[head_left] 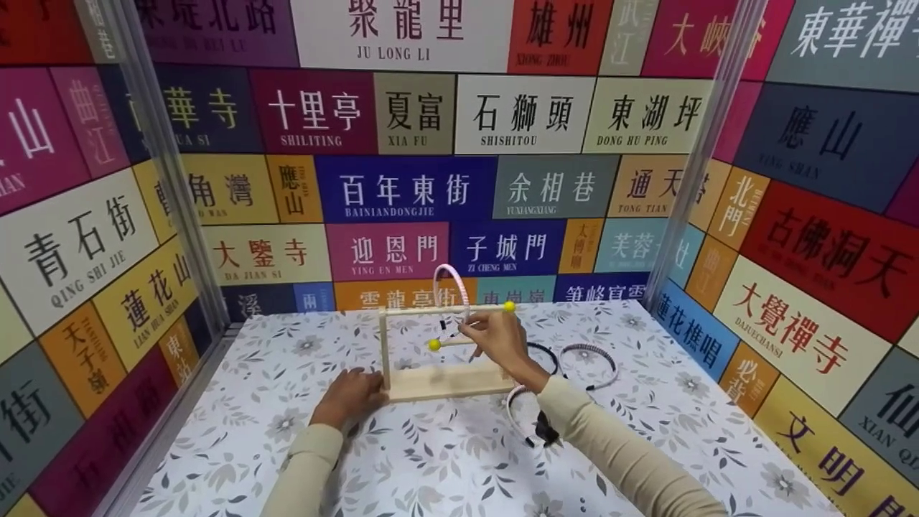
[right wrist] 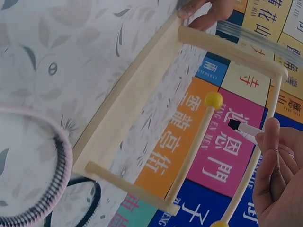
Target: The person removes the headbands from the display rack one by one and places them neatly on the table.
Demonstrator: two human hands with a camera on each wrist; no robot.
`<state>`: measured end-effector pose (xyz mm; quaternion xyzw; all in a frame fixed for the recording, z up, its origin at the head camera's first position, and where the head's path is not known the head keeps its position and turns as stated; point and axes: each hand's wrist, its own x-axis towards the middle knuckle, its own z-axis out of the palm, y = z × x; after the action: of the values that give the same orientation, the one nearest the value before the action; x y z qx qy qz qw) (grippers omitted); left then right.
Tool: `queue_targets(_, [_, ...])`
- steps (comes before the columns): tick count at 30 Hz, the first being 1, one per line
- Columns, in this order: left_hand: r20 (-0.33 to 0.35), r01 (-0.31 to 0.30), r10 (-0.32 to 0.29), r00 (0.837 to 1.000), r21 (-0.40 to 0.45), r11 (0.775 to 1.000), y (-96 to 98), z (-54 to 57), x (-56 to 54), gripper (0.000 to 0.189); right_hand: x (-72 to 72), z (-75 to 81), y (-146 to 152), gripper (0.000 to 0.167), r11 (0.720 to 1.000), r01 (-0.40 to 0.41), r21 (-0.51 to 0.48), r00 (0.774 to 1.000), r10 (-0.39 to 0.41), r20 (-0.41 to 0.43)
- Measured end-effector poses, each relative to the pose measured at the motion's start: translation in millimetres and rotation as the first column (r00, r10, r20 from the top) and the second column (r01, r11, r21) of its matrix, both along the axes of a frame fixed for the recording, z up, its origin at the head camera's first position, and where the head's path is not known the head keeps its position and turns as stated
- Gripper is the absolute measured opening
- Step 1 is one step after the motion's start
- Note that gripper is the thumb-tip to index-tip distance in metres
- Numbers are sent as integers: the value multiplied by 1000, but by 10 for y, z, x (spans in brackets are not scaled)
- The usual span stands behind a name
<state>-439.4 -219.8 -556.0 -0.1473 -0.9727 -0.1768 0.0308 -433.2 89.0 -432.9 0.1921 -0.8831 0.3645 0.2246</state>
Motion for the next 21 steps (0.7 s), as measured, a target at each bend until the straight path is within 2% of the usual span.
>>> queue_targets(12, [24,-18,18,1000,0,1000,16,7,3,11,6,81,438,16,997,54,-55,997,-51,52])
queue_targets(21, [-2,-2,2,1000,-16,1000,24,5,-5,10,13,113,673,18,995,79,-57,997,-77,31])
